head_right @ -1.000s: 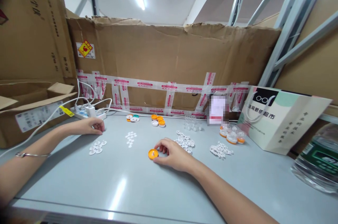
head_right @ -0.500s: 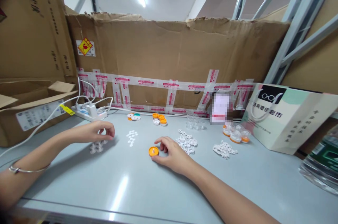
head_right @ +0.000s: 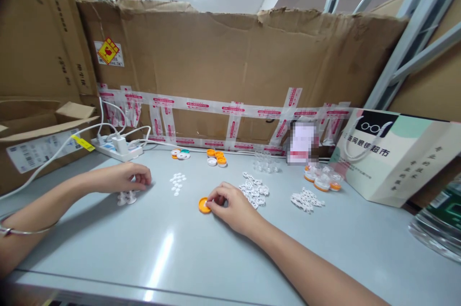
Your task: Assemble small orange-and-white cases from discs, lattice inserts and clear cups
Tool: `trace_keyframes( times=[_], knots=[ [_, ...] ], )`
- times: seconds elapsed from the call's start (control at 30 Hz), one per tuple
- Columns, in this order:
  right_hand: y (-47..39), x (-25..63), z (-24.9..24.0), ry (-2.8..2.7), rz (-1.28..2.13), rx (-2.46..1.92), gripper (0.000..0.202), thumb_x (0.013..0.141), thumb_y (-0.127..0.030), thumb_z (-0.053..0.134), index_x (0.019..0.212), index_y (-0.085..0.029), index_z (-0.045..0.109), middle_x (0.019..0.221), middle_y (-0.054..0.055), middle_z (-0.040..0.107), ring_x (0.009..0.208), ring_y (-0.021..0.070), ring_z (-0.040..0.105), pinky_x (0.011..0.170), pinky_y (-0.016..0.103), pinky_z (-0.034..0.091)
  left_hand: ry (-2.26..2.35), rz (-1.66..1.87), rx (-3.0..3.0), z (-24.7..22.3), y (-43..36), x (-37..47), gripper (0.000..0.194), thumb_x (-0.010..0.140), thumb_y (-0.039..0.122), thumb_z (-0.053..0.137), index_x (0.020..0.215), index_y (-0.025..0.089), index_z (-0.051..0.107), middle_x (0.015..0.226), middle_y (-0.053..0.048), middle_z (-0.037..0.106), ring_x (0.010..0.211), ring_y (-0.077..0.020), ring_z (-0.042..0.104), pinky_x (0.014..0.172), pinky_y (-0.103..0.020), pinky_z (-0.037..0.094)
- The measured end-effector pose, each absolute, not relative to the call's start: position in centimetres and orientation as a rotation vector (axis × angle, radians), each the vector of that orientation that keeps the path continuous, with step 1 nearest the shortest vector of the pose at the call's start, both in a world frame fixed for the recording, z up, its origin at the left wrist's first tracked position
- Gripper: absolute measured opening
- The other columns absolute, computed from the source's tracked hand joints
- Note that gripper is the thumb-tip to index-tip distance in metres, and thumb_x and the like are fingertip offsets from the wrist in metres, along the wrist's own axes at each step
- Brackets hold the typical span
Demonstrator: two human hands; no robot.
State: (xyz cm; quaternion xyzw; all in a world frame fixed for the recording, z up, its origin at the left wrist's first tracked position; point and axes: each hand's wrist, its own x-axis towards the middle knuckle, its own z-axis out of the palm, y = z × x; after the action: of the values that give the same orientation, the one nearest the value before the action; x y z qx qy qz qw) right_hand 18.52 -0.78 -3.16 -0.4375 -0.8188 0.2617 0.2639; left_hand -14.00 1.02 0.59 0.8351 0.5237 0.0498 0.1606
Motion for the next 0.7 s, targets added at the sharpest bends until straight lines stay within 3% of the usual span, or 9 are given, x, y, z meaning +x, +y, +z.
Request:
trace_keyframes(
  times=[0.13,0.3,0.5,0.7],
  knots=[
    [-0.9,18.4,-3.0,-2.218,0.732,-1.163,0.016,0.076,-0.03,0.056,0.085,-0.024,0.068,0.082,0.001,0.055,0.07,0.0099,0.051,0.064,0.022,0.039,1.47,0.219,2.382,1.0,1.0,-14.4,0.024,0.077,0.039,0.05,0.084,0.02,0.062,0.082,-0.002,0.065,0.074,-0.0149,0.058,0.064,-0.02,0.043],
    [-0.8,18.2,-3.0,-2.225,0.713,-1.185,0.014,0.076,-0.027,0.054,0.078,-0.02,0.067,0.081,0.002,0.055,0.069,0.01,0.052,0.063,0.022,0.04,1.71,0.413,2.375,1.2,2.2,-17.5,0.031,0.077,0.044,0.045,0.084,0.017,0.06,0.087,-0.005,0.065,0.08,-0.0188,0.058,0.071,-0.025,0.044],
    [-0.6,18.0,-3.1,-2.243,0.66,-1.206,0.009,0.072,-0.021,0.054,0.073,-0.018,0.062,0.079,0.001,0.055,0.069,0.0103,0.051,0.063,0.022,0.04,1.839,0.245,2.278,0.5,3.3,-20.2,0.034,0.068,0.046,0.051,0.083,0.018,0.063,0.082,-0.006,0.066,0.073,-0.0212,0.059,0.063,-0.026,0.043],
    [-0.8,18.2,-2.9,-2.215,0.657,-1.212,0.011,0.074,-0.028,0.054,0.073,-0.019,0.06,0.078,0.001,0.054,0.069,0.0108,0.049,0.062,0.023,0.039,1.786,0.233,2.249,0.4,3.2,-18.7,0.034,0.068,0.047,0.054,0.082,0.017,0.063,0.08,-0.004,0.067,0.074,-0.0186,0.059,0.062,-0.023,0.042]
  ],
)
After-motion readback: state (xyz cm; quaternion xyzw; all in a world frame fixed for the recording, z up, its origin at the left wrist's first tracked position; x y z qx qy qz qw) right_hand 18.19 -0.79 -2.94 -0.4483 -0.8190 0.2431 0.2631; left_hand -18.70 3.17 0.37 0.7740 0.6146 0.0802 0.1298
